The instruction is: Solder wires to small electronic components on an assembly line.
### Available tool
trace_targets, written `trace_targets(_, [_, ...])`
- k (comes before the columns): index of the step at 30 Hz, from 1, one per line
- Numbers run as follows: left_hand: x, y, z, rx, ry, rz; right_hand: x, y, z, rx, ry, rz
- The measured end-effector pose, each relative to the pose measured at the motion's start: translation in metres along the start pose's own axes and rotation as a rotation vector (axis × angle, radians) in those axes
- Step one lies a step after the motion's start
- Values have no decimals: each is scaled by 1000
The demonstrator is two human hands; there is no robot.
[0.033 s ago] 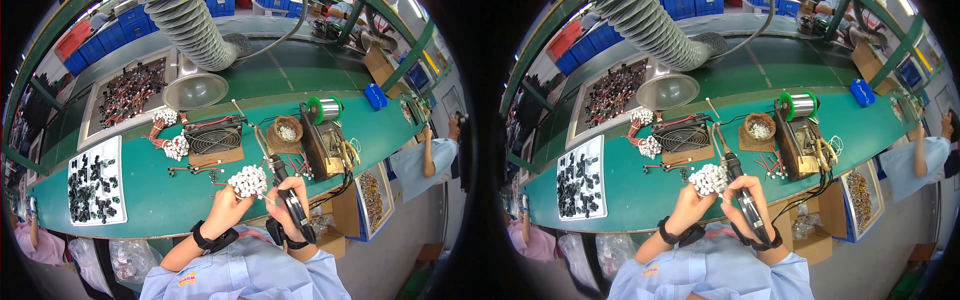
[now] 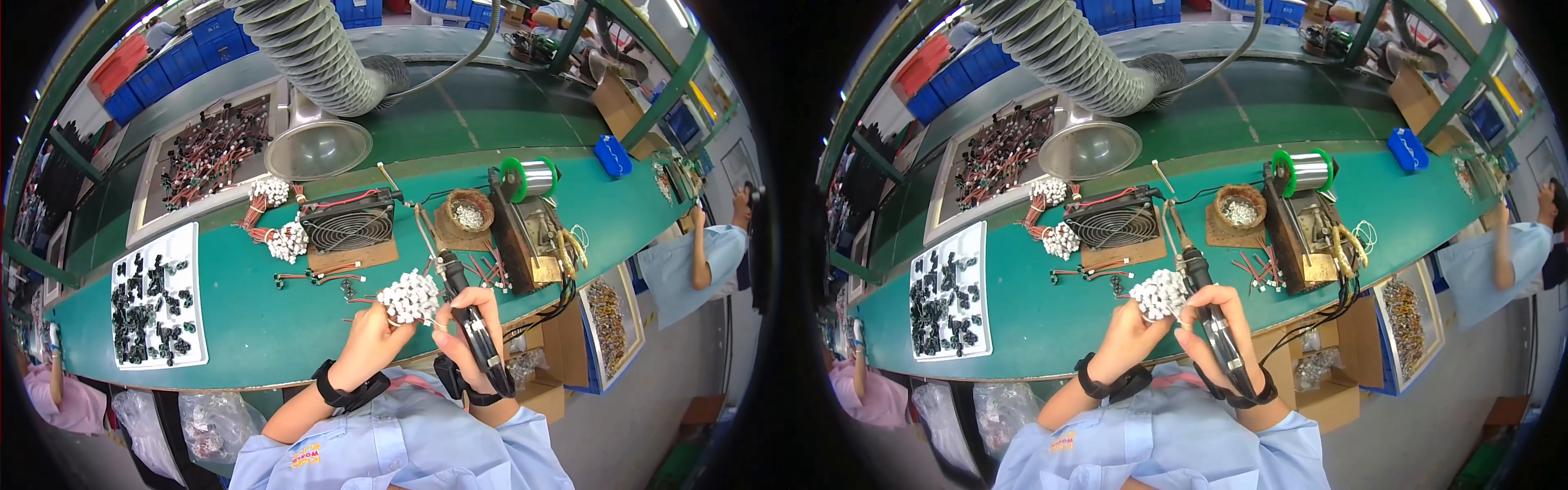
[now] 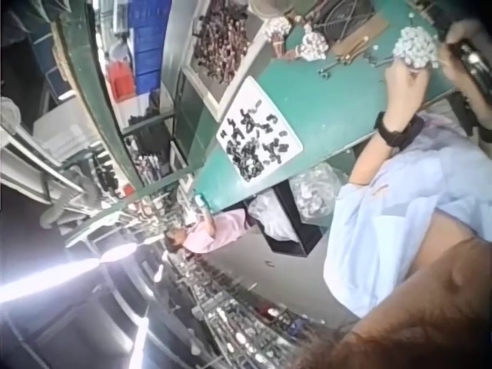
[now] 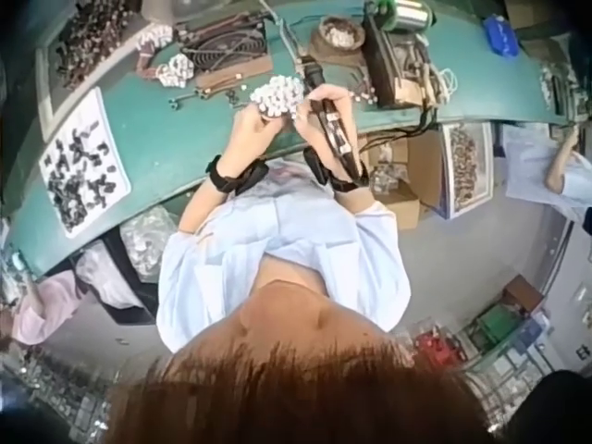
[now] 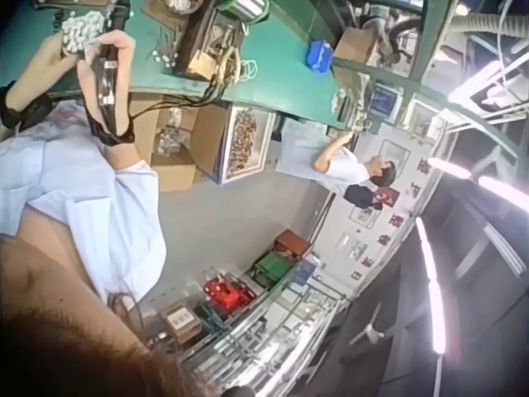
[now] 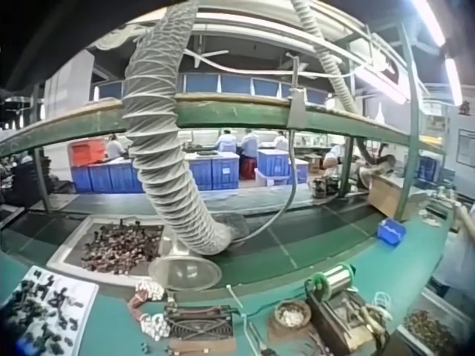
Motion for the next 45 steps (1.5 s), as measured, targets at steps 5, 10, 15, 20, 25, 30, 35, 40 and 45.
trace_targets(5, [-4, 5, 1, -186, -217, -83, 7, -12, -9, -92, -111, 160])
trace_targets(10, [1, 8, -5, -313, -227, -107, 21, -14, -8, -174, -295, 133])
trace_targets(15, [12, 7, -4, -260, -154, -181, 24, -12, 6, -118, -385, 153])
trace_targets(20, [16, 11, 2, -21, 455, -396, 26, -14, -2, -19, -403, 204])
trace_targets(25, [3, 18, -5, 21, 518, -975, 32, -25, -5, 26, -426, 175])
trace_targets(30, [8, 11, 20, 53, 622, -430, 32, -6, -12, -19, -556, 209])
trace_targets(35, [1, 2, -3, 158, 1133, -566, 14, 5, -16, 142, -447, 198])
trace_targets(40, [-1, 1, -1, 99, 1169, -505, 2, 6, -20, 165, -478, 252])
trace_targets(45, [-8, 5, 14, 124, 1181, -304, -15, 17, -17, 188, -378, 298])
Point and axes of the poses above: each hand's wrist, its own y-axis away from the middle knuckle, its own x-axis out of the back of the hand, z = x × y, the point moved 2 cm from there along -y, towards the middle knuckle, and after that the axes turned 4 degrees about z, right-handed, at the moved point
